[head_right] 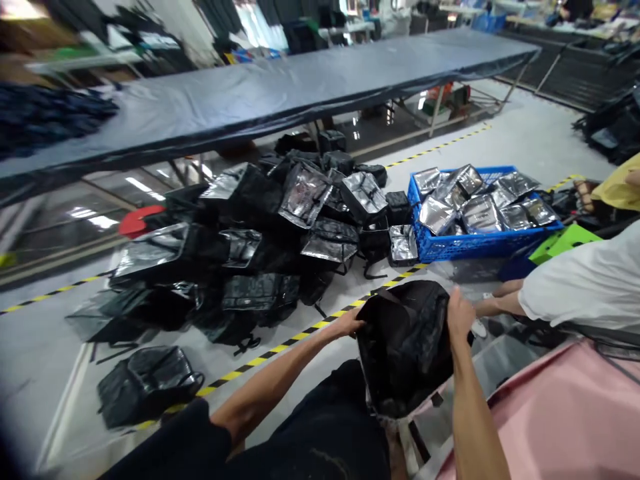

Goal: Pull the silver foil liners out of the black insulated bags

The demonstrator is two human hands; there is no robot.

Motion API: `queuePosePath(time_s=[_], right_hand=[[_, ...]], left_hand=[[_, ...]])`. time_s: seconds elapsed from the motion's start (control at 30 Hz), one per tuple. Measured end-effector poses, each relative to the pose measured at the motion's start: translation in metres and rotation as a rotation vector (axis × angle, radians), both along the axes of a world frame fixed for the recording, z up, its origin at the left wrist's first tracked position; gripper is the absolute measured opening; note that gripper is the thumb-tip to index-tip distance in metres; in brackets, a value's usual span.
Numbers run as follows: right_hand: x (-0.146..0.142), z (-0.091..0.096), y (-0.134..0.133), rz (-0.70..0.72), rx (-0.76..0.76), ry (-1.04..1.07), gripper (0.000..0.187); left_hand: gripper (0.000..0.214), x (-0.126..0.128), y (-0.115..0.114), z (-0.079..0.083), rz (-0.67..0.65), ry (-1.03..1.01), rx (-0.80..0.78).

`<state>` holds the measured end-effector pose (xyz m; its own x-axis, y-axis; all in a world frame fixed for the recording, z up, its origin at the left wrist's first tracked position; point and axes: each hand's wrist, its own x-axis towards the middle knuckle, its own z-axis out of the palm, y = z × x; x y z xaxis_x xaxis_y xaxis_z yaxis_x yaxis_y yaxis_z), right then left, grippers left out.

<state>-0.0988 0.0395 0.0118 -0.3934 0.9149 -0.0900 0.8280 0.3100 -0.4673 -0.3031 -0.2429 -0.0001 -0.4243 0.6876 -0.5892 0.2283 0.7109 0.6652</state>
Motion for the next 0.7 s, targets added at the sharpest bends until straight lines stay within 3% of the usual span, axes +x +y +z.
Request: queuePosePath(time_s=[0.07,0.17,0.27,0.37,0.43,0.5,0.6,0.7], right_hand=[[0.008,0.024,-0.002,-0.016,-0.063,0.052,0.125],[0.036,0.069,-0.005,0.065,-0.11,0.242,0.11],[0.079,0.121,-0.024,0.116,-0.088,0.394,0.085],[0.118,0.156,-0.075,0.299,-0.07,0.338,0.064],[0.133,0.157,-0.121,0.509,-0.03,0.212,0.071],[0.142,0.141,-0.165,0.667,0.044,0.125,0.081],[0.155,0.113,-0.212,0.576,0.178,0.108,0.077],[0.174,0.103,-0.235,0.337,0.262,0.144,0.064]], left_hand=[[0.015,0.01,-0.017,0.01,0.058,0.034,0.008],[0.021,0.022,-0.026,0.036,0.097,0.156,0.073],[0.029,0.038,-0.029,0.08,0.057,0.288,0.123],[0.046,0.074,-0.034,0.129,-0.114,0.46,0.146],[0.053,0.107,-0.039,0.156,-0.257,0.52,0.164],[0.055,0.139,-0.045,0.174,-0.387,0.521,0.186],[0.064,0.174,-0.064,0.18,-0.48,0.492,0.213],[0.077,0.191,-0.088,0.157,-0.45,0.444,0.328]])
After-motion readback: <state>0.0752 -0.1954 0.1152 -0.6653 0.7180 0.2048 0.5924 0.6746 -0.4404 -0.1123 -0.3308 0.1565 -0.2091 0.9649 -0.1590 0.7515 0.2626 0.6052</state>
